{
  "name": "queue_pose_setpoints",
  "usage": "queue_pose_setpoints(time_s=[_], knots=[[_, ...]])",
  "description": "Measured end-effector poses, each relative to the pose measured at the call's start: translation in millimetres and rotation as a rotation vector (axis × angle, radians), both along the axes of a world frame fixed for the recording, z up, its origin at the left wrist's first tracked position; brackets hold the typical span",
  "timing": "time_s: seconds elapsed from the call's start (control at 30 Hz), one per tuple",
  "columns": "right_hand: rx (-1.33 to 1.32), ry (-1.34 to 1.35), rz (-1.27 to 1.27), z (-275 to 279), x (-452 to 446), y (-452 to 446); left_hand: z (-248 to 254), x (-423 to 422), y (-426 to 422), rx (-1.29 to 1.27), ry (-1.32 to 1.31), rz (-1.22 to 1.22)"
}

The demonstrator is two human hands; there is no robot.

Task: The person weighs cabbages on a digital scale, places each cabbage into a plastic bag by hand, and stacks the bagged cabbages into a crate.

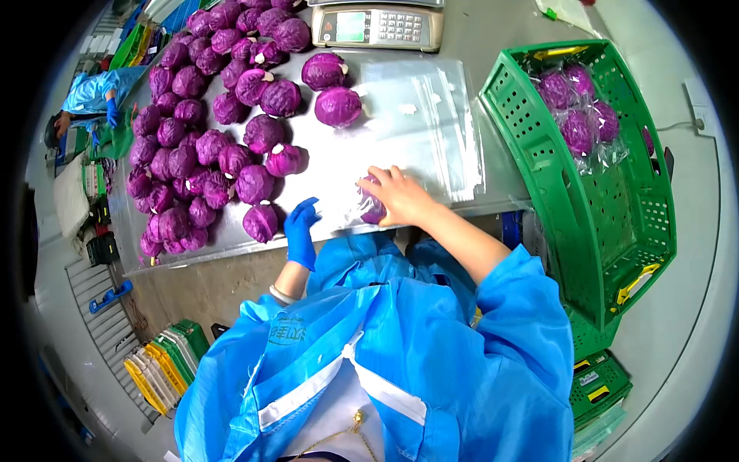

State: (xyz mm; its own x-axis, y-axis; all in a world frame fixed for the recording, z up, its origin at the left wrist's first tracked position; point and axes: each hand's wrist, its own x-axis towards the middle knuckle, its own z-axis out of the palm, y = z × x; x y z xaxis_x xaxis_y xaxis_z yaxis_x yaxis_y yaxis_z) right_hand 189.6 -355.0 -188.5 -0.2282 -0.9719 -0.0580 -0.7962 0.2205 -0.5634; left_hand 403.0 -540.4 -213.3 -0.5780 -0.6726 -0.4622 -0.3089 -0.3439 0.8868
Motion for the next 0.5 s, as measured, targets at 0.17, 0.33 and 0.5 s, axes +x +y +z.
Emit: queue_pose_setpoints(time_s=[0.17,0.33,0.5], knots=[[0.017,-0.054,-0.01,7.7,-10.9,5.4,29.1,-85.5,9.9,-0.451,-0.018,-0.836],[-0.048,-1.186,-0.487,-29.8,-44.2,-4.0,4.7,-140.1,-48.5,0.575,-0.092,-0.821],[-0.262,-1.831,-0.71,88.8,-97.2,69.4,79.0,-208.3,-15.3,0.127,-0.059,-0.976]])
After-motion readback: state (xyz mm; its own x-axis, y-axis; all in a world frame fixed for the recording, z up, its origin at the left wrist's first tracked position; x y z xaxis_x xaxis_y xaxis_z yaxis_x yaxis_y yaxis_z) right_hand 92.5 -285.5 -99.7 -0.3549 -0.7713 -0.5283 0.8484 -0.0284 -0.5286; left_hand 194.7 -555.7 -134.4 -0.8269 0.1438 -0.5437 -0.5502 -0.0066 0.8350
